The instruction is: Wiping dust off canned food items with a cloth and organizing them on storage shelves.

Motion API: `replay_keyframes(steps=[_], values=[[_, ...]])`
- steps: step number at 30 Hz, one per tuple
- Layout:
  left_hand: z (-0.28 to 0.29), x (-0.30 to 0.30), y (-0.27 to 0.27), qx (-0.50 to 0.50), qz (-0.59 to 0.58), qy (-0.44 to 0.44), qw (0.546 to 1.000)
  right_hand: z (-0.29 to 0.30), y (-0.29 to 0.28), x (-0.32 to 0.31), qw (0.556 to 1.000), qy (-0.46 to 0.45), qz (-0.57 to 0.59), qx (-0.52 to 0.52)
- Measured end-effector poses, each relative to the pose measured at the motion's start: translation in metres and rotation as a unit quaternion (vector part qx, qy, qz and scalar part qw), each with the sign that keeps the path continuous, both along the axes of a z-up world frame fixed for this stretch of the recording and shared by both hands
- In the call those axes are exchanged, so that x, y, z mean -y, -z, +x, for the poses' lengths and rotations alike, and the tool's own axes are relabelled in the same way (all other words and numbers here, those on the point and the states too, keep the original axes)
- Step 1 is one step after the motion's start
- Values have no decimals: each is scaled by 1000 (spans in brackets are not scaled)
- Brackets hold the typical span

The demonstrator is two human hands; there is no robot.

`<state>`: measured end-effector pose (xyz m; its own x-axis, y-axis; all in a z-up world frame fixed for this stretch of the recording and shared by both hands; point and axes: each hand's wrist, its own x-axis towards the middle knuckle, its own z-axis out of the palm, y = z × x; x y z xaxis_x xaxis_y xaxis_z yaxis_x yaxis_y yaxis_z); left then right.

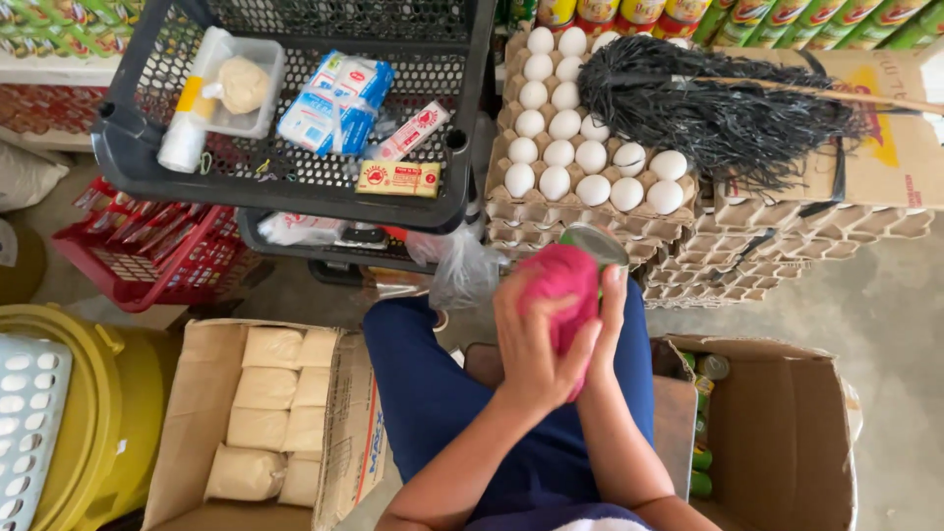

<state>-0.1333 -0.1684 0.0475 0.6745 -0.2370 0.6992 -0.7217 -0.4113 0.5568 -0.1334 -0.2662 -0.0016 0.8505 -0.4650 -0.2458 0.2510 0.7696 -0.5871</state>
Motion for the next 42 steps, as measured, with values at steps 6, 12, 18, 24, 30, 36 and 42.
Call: replay_keyframes(steps=[6,12,18,24,30,36,42], values=[[54,7,38,-395,-321,145,848,10,-1,-5,991,21,-95,93],[0,3,5,8,-11,-28,1000,11,16,7,998,30,-20,60],[38,5,13,-76,-109,7,991,12,32,7,998,-13,56,9],[46,7,2,-268,-276,125,915,14,6,-2,996,15,-52,75],[10,9,-11,6,-56,8,998,8,9,8,995,29,-54,77],[62,5,-1,-248,-216,136,935,12,-16,7,997,-11,-36,72],[8,3,-3,-168,-172,53,969,10,-6,16,998,-11,-3,69]])
